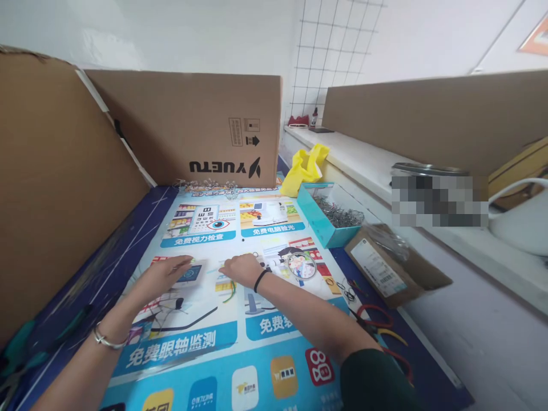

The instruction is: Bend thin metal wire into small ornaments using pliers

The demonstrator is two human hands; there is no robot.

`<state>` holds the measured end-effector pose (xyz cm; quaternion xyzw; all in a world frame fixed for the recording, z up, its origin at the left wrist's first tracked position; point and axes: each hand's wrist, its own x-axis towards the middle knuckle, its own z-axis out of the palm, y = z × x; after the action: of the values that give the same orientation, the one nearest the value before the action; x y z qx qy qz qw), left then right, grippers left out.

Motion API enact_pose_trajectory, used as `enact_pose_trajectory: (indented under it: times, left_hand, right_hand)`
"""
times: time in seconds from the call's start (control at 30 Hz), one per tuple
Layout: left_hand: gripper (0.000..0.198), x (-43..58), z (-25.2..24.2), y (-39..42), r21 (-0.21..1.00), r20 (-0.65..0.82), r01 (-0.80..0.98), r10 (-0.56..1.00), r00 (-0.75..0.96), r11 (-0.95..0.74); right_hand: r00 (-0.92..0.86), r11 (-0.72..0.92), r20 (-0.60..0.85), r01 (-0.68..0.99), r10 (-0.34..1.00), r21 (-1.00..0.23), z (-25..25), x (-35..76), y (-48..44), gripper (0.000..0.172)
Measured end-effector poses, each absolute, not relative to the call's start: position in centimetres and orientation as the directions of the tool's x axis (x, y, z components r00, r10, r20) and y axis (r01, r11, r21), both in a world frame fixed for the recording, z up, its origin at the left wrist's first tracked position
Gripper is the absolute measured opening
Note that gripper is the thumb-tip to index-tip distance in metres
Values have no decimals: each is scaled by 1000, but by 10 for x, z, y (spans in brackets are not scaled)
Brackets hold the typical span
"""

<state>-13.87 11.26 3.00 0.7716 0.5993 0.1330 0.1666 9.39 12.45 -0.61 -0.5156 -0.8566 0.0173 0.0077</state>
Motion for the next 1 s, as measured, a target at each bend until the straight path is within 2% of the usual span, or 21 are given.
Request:
enact_pose_trajectory:
  times: [0.2,0.3,0.5,0.8,1.0]
  left_hand:
    - [42,-136,27,112,410,40,877,966,257,-250]
    - [44,-135,24,113,395,19,878,958,286,-270]
    - [45,-134,19,113,361,15,887,953,304,-289]
    - [43,-133,19,113,343,7,892,950,312,-295]
    - [44,-131,22,112,363,2,879,943,333,-311]
  right_hand:
    - [-302,300,-23,952,953,-59,26,128,185,50]
    - [-252,249,-68,967,965,-50,26,136,204,41]
    - [-308,308,-98,951,946,-18,8,123,191,33]
    - [-372,375,-198,927,907,-23,21,157,184,31]
    - [-307,309,-81,951,948,16,6,147,135,46]
